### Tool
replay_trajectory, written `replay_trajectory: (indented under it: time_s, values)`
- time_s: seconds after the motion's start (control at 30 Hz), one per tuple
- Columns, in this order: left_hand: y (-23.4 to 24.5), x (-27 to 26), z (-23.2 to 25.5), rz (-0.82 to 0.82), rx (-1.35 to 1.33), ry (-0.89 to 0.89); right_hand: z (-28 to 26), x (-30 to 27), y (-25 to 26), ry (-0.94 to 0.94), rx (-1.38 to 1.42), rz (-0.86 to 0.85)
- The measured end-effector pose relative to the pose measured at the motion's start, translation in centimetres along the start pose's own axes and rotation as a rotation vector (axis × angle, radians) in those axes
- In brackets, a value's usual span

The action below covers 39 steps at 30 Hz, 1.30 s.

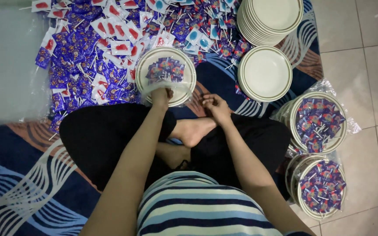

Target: The person picks up food packets from a pile on the floor and places them into a plastic bag within a plate, then sets the finished plate on a stack.

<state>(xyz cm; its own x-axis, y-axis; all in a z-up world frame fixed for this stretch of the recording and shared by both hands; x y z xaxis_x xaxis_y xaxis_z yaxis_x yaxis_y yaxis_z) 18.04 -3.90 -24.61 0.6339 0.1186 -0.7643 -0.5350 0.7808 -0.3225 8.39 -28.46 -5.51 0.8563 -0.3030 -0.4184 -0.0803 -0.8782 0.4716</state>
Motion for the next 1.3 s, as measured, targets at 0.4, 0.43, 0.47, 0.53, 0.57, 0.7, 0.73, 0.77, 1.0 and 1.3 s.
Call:
replay_trajectory:
  time_s: [0.4,0.43,0.47,0.53,0.57,0.7,0.73,0.77,1.0,1.3]
  values:
    - [1.7,4.4,-3.2,-0.003,0.08,0.047,-2.6,2.8,1.2,0.067,-0.012,0.024]
    - [2.6,5.4,-3.9,0.002,0.079,0.045,-3.0,3.9,1.3,0.068,-0.011,0.019]
    - [2.7,6.2,-4.9,-0.08,0.018,0.068,-4.1,4.8,2.0,0.155,-0.055,0.069]
    - [3.2,5.8,-5.9,-0.157,-0.044,0.089,-5.0,7.3,2.3,0.243,-0.098,0.115]
    - [3.1,4.7,-5.7,-0.201,-0.067,0.06,-5.6,8.8,2.0,0.346,-0.176,0.122]
    - [-2.1,-15.1,4.7,-0.312,0.116,-0.028,-11.0,10.4,1.5,0.44,-0.371,0.089]
    - [-1.4,-13.5,3.7,-0.309,0.117,-0.032,-11.5,11.1,1.5,0.443,-0.367,0.086]
    - [-0.9,-12.0,2.4,-0.338,0.216,-0.034,-12.0,11.7,1.4,0.468,-0.392,0.084]
    - [-0.1,-12.8,3.6,-0.307,0.394,-0.044,-3.9,21.0,-0.3,0.504,-0.836,0.229]
    - [-2.0,-17.2,6.0,-0.493,0.641,-0.039,0.0,15.0,1.0,0.2,-0.498,0.233]
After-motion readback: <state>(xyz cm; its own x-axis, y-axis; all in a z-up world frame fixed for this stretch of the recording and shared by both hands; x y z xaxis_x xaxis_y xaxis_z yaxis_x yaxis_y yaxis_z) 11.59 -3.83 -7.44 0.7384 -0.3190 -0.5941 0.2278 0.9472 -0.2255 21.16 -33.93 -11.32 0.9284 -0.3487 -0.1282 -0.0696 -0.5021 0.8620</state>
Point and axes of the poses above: each hand's wrist, its own x-axis towards the middle knuckle, its own y-axis out of the back of the hand, z = x × y, the point moved 9 cm from there along x, towards the middle knuckle, and after that the axes turned 5 degrees about z, right-handed, at the moved point
